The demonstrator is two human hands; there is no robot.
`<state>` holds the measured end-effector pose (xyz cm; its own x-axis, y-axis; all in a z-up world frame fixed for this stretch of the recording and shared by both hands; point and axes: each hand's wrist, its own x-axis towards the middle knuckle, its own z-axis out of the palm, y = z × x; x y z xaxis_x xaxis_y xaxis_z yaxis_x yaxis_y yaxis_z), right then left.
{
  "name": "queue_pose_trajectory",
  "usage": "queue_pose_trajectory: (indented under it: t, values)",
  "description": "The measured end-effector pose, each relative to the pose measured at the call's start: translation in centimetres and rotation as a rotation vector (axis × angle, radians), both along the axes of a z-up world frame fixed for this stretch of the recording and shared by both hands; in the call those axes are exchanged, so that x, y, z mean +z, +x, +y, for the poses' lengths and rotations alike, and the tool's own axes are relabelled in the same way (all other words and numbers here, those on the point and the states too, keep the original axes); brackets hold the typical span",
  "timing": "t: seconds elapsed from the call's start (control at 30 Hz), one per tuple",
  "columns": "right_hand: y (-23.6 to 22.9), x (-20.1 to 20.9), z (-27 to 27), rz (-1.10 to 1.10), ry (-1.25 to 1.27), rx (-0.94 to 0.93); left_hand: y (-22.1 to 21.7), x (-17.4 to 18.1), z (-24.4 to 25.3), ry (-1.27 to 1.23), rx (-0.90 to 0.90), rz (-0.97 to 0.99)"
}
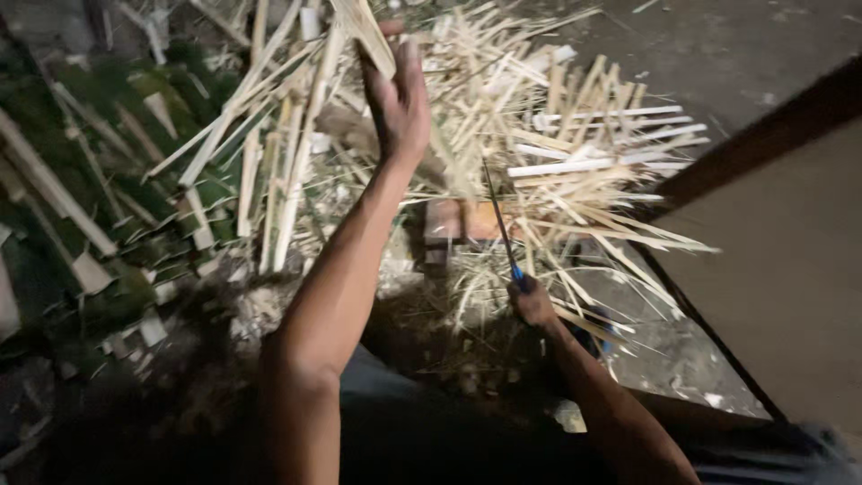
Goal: The person splits long bamboo stalks into thin strips using a knife and a wooden wedge. They repeatedly position each stalk against the wedge and draw the knife downward to separate the material, accumulating a pile of strips on the floor.
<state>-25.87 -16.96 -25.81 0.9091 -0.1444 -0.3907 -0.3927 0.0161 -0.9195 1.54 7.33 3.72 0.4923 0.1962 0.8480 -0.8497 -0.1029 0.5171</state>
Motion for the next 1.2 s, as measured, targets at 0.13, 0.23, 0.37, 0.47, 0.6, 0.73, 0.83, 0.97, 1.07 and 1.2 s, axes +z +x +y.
queue_pose_trajectory:
  t: [0.13,0.23,0.37,0.47,0.6,0.73,0.83,0.97,1.07,1.2]
  values:
    - [-2.3,-0.9,-6.1,0.002,-0.336,-0.105,-5.2,4.4,-2.8,-0.256,-0.307,0.155]
    - [-2.3,0.1,-10.0,-0.02,-0.59,-0.148,-5.7,5.9,-4.5,-0.181,-0.303,0.058]
    - [-1.6,2.6,-9.1,-0.025,-0.06,-0.064,-5.5,6.0,-5.0,-0.197,-0.296,0.08]
    - [-1.0,6.1,-4.7,0.003,-0.235,0.001,-5.8,6.3,-5.1,-0.243,-0.291,0.138]
    - [-1.1,13.5,1.3,-0.083,-0.177,0.001,-7.0,7.7,-4.6,-0.196,-0.403,0.067]
    - [-1.3,21.4,4.1,-0.229,-0.458,0.08,-7.9,9.7,-4.3,-0.237,-0.379,-0.074]
    - [-1.3,26.8,5.9,-0.367,-0.271,0.06,-8.8,10.6,-4.2,-0.152,-0.343,-0.071]
    - [-2.9,33.1,7.1,-0.627,-0.383,0.062,-9.1,10.9,-3.9,-0.083,-0.388,-0.019]
    - [-2.6,35.8,7.9,-0.595,-0.503,0.055,-9.7,10.2,-4.5,-0.079,-0.327,0.059]
    - [-1.0,37.0,8.3,-0.31,-0.616,0.165,-10.5,9.6,-5.1,-0.035,-0.265,0.045]
